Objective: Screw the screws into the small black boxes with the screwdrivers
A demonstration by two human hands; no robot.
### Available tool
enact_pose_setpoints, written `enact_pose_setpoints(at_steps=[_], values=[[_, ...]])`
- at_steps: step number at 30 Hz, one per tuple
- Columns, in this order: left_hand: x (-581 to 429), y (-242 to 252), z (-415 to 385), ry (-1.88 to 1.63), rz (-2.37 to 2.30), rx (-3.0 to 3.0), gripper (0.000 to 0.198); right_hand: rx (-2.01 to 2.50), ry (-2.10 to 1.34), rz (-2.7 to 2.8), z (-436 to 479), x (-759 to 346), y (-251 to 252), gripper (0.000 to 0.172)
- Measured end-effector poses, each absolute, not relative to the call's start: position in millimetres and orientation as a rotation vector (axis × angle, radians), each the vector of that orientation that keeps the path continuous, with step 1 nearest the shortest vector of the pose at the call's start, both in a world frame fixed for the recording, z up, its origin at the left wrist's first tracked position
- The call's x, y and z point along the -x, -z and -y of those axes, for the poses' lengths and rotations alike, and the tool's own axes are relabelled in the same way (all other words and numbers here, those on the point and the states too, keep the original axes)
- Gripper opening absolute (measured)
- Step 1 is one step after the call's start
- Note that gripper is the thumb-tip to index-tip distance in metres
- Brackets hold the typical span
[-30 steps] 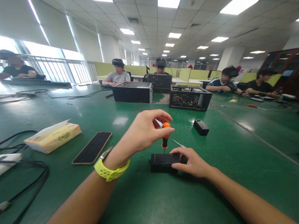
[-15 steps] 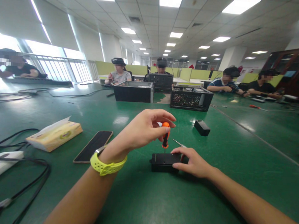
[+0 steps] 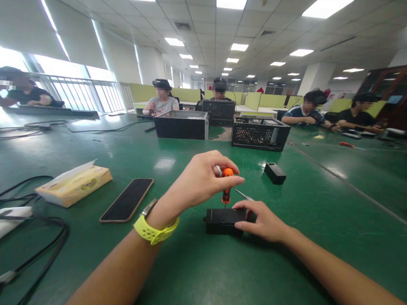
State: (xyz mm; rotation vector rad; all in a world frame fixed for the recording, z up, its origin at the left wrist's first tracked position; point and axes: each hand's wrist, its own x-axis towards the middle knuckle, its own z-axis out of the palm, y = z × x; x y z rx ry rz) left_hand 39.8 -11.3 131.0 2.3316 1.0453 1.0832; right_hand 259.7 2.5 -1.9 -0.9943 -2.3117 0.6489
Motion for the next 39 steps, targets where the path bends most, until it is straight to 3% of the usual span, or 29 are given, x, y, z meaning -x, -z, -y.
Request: enact_pose_setpoints(at_steps=[22,35,39], values=[[-35,-141,16,-0.917,-0.889,-2.05,0.039,0.974,-0.657,2.311,-3,-261,2,0.037],[-45,-128,11,-1.091,-0.96,-2.113,0.012,0.974,-0.65,2.311,-1,-261,-1,0.037],[-44,-129,12,-1.106,-0.995,-2.196,0.016,0.972,-0.644,2.318,-2,-260,0,0.038]])
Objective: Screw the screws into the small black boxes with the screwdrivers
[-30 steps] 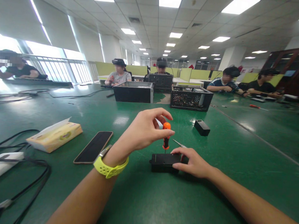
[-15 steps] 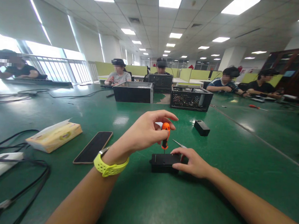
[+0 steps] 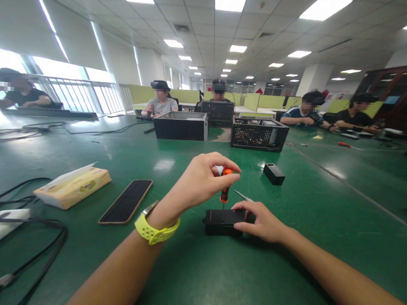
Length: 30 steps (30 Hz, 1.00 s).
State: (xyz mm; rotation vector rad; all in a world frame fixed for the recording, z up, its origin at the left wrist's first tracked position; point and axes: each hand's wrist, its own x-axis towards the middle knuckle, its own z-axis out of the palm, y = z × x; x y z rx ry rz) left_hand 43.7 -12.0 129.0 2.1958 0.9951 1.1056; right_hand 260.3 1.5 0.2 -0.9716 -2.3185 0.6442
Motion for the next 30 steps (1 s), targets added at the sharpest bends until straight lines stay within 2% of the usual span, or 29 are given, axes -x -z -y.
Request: enact_pose_setpoints(at_steps=[13,19,30], values=[[-41,-132,11,-1.125,-1.043,-2.154,0.025,0.994,-0.637,2.318,-1,-260,-1,0.038],[-36,-139,14,-1.092,-1.073,-2.224,0.019,0.994,-0.628,2.322,-1,-260,-2,0.037],[-31,-145,16,-1.044,-0.968,-2.227,0.025,0.979,-0.632,2.322,-2,-262,-1,0.037]])
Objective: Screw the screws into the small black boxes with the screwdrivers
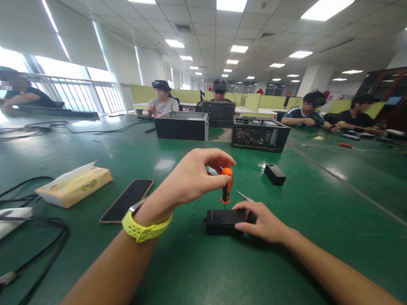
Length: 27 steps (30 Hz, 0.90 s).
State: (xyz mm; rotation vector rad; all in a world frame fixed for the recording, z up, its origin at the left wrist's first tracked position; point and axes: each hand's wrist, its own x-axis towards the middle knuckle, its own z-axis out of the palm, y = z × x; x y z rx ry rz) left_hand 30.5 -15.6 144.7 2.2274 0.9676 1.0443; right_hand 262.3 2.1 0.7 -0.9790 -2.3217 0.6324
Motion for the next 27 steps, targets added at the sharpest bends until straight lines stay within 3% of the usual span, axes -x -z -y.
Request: enact_pose_setpoints(at_steps=[27], values=[[-39,-132,17,-1.081,-1.097,-2.338,0.016,0.979,-0.641,2.319,0,-260,-1,0.037]])
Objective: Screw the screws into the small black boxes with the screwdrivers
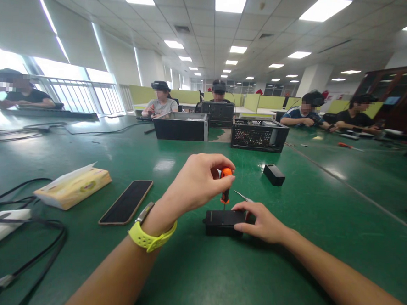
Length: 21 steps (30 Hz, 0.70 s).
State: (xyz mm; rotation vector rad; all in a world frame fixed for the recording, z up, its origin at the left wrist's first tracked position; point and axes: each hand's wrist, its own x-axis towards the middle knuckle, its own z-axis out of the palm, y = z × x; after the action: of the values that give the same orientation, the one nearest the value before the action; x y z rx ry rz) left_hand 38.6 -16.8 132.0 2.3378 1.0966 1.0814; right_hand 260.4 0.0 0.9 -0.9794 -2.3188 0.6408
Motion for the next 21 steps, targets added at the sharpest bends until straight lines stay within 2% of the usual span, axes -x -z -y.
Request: enact_pose_setpoints(at_steps=[7,21], values=[[-38,-137,23,-1.011,-1.098,-2.38,0.023,0.98,-0.635,2.316,-2,-261,1,0.036],[-41,-143,33,-0.896,-1.112,-2.56,0.02,0.97,-0.589,2.308,-1,-260,1,0.036]])
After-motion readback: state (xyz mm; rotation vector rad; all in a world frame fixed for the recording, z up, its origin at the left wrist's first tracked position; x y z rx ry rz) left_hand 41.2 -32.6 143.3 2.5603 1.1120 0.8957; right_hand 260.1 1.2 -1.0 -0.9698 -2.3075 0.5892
